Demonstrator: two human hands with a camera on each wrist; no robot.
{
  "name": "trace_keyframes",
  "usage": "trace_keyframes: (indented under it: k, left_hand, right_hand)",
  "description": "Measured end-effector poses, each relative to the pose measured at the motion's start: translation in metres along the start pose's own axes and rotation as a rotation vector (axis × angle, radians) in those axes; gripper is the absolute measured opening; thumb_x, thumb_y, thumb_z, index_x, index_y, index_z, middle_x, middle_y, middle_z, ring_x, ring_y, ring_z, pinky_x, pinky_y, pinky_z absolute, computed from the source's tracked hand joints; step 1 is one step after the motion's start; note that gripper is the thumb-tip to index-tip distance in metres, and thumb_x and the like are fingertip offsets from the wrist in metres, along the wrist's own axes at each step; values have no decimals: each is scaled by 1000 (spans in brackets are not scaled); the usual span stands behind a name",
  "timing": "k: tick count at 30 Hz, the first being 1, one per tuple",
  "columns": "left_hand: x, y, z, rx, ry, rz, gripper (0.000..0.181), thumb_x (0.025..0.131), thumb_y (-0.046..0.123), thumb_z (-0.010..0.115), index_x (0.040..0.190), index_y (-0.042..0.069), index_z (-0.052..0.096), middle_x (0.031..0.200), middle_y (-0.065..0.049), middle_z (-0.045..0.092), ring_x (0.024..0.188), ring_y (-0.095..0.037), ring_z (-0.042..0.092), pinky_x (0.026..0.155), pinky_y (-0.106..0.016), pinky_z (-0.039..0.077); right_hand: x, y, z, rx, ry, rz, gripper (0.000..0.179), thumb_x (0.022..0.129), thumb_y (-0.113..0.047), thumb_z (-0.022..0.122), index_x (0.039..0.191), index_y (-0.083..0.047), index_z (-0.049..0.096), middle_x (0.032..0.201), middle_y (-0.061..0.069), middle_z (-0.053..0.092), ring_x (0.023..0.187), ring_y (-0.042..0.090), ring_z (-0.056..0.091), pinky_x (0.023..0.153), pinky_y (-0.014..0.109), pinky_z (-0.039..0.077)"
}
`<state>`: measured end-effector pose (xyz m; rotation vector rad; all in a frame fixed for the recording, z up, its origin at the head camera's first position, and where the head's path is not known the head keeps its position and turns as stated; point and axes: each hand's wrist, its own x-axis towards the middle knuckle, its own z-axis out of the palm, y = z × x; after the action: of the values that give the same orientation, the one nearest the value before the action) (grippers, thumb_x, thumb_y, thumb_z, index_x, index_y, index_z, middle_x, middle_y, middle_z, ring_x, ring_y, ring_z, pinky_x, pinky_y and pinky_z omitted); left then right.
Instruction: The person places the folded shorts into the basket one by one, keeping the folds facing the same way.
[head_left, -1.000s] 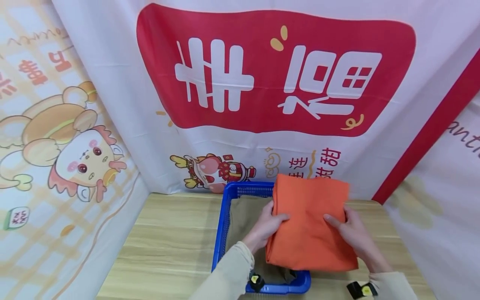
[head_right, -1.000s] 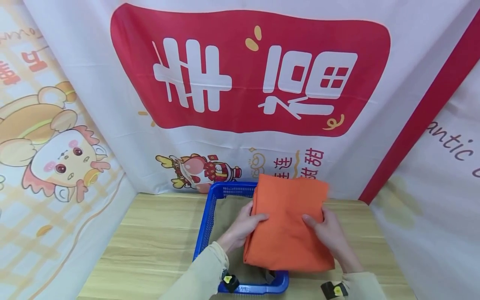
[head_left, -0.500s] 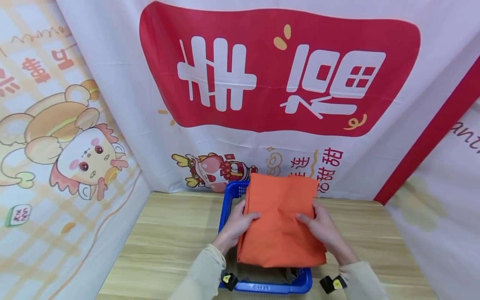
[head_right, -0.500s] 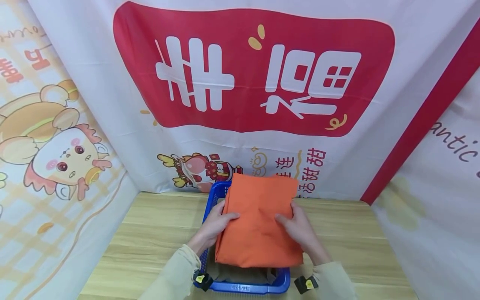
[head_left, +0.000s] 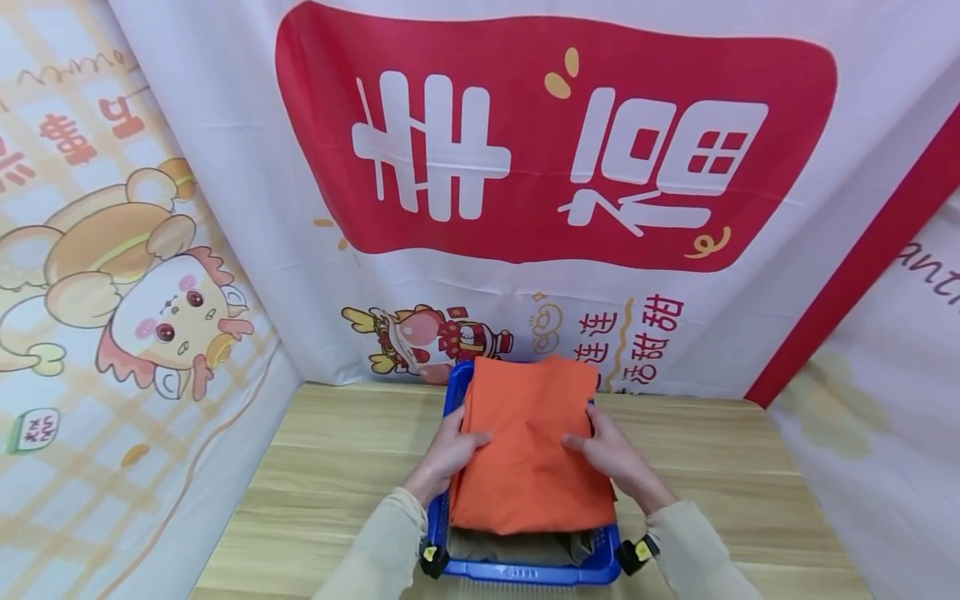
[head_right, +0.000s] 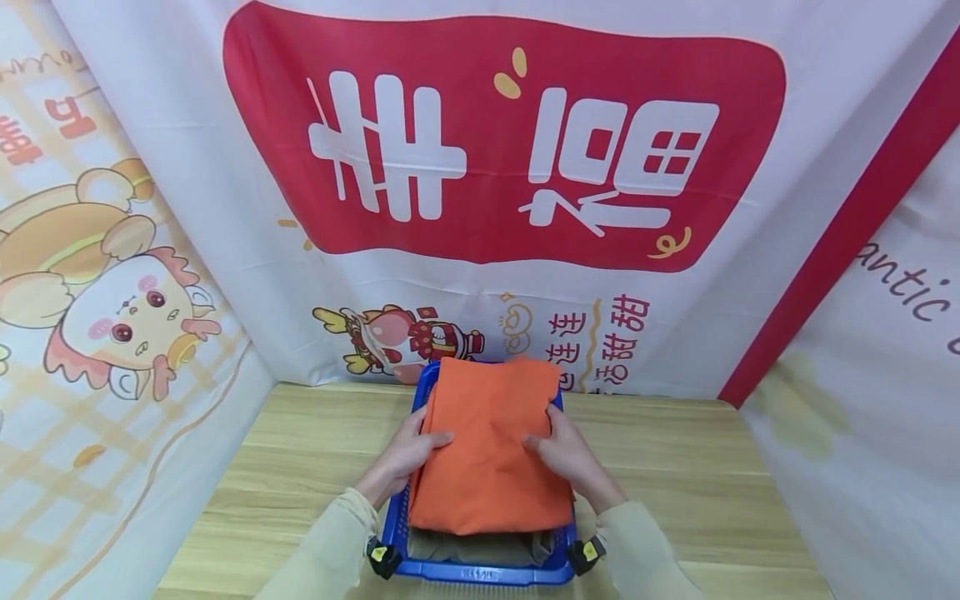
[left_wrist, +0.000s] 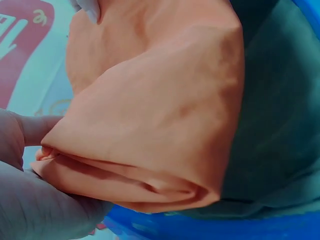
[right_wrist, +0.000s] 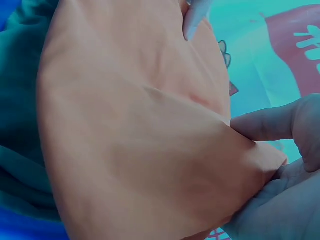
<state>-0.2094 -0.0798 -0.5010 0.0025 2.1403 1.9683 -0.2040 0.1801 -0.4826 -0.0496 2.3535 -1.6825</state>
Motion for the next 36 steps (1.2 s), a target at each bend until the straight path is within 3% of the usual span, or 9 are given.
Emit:
trace_keyframes:
  k: [2,8,12,20,24,29,32,36]
  left_hand:
    - [0,-3,-1,-2,6,-11,59,93,-4,62,150,4,46,142,-19,55,124,-32,54,108,-54,40]
    - [2,-14,-3,38,21,-47,62,91,-8,60,150,2,44,137,-21,56,116,-31,56,102,-51,44]
    - [4,-21,-2,88,15,-84,59,91,-7,59,148,0,45,133,-21,58,109,-29,58,95,-47,48]
    - [4,-28,2,151,28,-105,69,86,-11,58,152,-7,37,141,-27,51,120,-35,51,102,-52,43]
    - [2,-29,2,182,14,-97,70,77,-14,53,146,-14,39,135,-29,53,115,-35,52,99,-50,44]
    - [-3,-31,2,241,3,-99,53,76,-12,47,129,-19,48,119,-25,59,103,-32,56,91,-47,50]
    - [-4,-31,3,306,24,-99,49,79,-8,46,127,-17,49,119,-24,59,107,-32,55,95,-46,49]
    - [-8,-23,3,399,39,-79,57,77,-7,48,133,-18,44,125,-29,57,117,-39,54,101,-51,46]
  right_hand:
    - [2,3,3,0,-12,18,68,97,-4,62,155,6,27,155,25,37,141,39,38,116,59,28]
    - [9,12,13,-33,-16,114,77,96,-4,62,155,13,17,160,32,23,147,47,24,117,61,20]
    - [11,20,19,-32,-21,144,75,95,-1,61,154,15,18,158,33,25,146,47,25,116,62,21]
    - [14,29,26,-34,-10,162,78,92,1,63,153,18,17,158,35,22,146,49,23,115,62,23]
    - [13,30,28,-39,-19,172,80,90,-3,68,152,16,22,156,33,31,143,46,32,115,61,27]
    - [11,31,29,-53,-30,166,75,89,-10,75,149,10,37,141,22,53,125,34,52,109,57,39]
    - [8,30,27,-118,-22,159,71,88,-15,78,144,11,42,132,20,57,116,32,56,104,56,45]
    - [3,26,22,-219,-7,154,70,88,-21,79,140,12,46,127,19,60,109,30,59,97,53,50]
